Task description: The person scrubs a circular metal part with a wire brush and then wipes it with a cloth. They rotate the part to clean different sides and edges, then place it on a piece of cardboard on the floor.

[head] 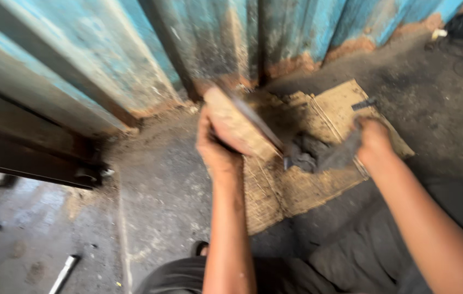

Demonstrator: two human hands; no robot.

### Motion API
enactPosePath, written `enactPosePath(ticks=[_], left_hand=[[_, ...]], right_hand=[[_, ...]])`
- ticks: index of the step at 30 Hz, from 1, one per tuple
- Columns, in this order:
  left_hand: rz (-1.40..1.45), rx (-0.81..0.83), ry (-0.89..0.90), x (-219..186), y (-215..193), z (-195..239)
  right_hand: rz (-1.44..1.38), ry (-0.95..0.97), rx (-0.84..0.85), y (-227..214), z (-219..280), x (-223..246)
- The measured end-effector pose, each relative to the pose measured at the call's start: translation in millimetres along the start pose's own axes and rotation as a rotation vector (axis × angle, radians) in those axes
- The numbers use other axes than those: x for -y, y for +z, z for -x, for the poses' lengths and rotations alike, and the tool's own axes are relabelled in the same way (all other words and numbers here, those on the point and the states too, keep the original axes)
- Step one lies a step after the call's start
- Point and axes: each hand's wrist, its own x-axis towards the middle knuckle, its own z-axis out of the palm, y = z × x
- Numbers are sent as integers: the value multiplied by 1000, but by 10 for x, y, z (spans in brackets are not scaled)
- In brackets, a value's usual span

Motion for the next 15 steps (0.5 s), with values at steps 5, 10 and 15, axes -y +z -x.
enactPosePath(ticks=[5, 10, 15], left_hand=[[-7, 283, 125, -405, 413, 185], [134, 568, 14, -411, 248, 174], [162, 503, 18, -504, 121, 259]], right_hand=[[593, -645, 6, 595, 81, -9], [733, -702, 66, 670, 350, 272], [647, -216, 236, 863, 511, 268]])
